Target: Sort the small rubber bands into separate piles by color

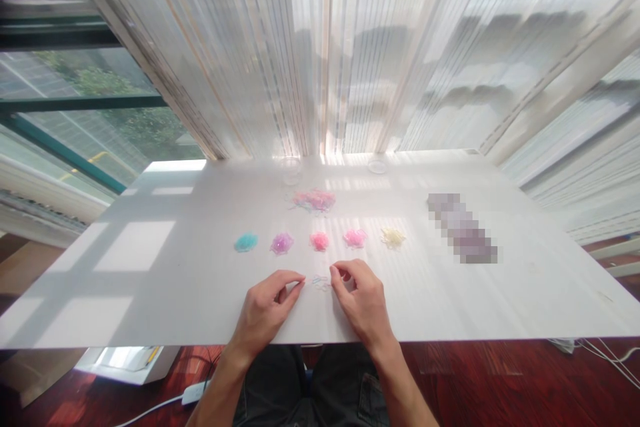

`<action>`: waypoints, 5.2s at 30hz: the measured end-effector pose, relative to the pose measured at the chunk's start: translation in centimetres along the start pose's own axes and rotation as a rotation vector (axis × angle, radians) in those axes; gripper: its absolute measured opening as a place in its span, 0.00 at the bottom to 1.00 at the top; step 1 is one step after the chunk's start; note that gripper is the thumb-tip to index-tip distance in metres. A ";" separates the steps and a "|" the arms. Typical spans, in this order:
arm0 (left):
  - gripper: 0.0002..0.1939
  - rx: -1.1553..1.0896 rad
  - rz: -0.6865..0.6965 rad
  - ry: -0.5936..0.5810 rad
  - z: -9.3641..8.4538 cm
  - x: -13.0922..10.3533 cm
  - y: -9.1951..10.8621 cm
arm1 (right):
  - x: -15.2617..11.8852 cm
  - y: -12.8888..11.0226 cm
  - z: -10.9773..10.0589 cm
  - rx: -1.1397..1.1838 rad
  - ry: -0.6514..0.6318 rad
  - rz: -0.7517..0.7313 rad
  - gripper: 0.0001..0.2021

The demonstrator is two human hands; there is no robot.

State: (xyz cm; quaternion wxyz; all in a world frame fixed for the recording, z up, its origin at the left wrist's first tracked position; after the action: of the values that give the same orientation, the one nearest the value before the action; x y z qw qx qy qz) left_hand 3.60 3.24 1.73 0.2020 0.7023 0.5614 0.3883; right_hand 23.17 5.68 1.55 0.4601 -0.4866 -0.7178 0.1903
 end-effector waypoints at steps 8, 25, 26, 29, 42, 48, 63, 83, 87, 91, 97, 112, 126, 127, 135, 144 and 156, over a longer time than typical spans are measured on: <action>0.05 -0.009 0.011 -0.001 0.0 0.0 0.1 | -0.1 0.3 0.1 0.016 -0.002 0.027 0.08; 0.04 -0.007 0.031 -0.004 0.0 -0.1 0.0 | 3.2 3.2 -4.1 -0.219 0.110 0.033 0.19; 0.04 -0.006 0.032 -0.002 0.1 -0.1 0.0 | 3.5 3.6 -4.2 -0.249 0.101 0.018 0.20; 0.05 -0.003 0.024 -0.002 0.0 0.0 0.0 | 3.9 4.3 -4.2 -0.303 0.079 -0.017 0.20; 0.05 -0.007 0.020 -0.027 0.1 0.1 0.1 | 3.9 4.6 -3.7 -0.368 0.066 -0.062 0.22; 0.06 0.001 0.018 -0.020 -0.1 0.1 0.3 | 3.4 4.6 -4.2 -0.332 0.112 -0.020 0.21; 0.04 -0.118 0.023 -0.008 -0.2 -0.2 0.1 | -0.2 -2.0 -0.2 0.043 -0.162 -0.247 0.07; 0.04 -0.152 0.030 -0.014 -0.3 -0.2 0.1 | -0.1 -1.9 1.0 0.075 -0.201 -0.243 0.04; 0.04 -0.142 0.029 -0.003 -0.2 -0.3 0.1 | -0.1 -2.0 0.8 0.083 -0.179 -0.263 0.04; 0.05 -0.124 0.018 0.000 -0.2 -0.2 0.1 | 0.0 -2.1 0.7 0.088 -0.166 -0.261 0.04; 0.06 -0.107 0.000 -0.003 -0.1 -0.1 0.0 | -0.1 -2.0 0.7 0.095 -0.173 -0.240 0.05; 0.05 -0.074 -0.018 -0.013 -0.2 -0.1 0.0 | 3.7 -1.0 0.1 -0.142 0.036 -0.169 0.07; 0.05 -0.079 0.017 -0.021 -0.3 -0.1 0.3 | 4.1 0.6 1.7 -0.242 -0.020 -0.124 0.08; 0.05 -0.079 0.018 -0.023 -0.3 -0.1 0.3 | 4.1 0.6 1.7 -0.255 -0.015 -0.139 0.08; 0.05 -0.074 0.022 -0.027 -0.3 0.0 0.3 | 3.7 -0.2 1.6 -0.464 0.022 -0.294 0.08; 0.04 -0.051 0.041 -0.056 -0.5 0.0 0.7 | 3.8 0.0 1.6 -0.405 0.022 -0.287 0.06; 0.07 0.049 0.148 -0.058 0.0 0.1 0.4 | 3.8 0.0 1.4 -0.248 -0.011 -0.231 0.07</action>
State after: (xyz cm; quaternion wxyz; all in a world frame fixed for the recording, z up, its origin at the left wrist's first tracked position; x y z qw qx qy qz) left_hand 3.89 3.22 2.04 0.1718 0.7574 0.5112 0.3680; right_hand 21.60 9.25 2.71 0.4112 -0.4528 -0.7896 0.0489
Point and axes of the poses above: each hand's wrist, its own x-axis towards the middle knuckle, its own z-axis out of the palm, y = z × x, the point moved 5 cm from there along x, towards the middle knuckle, and after that the axes turned 8 degrees about -z, right-handed, at the moved point
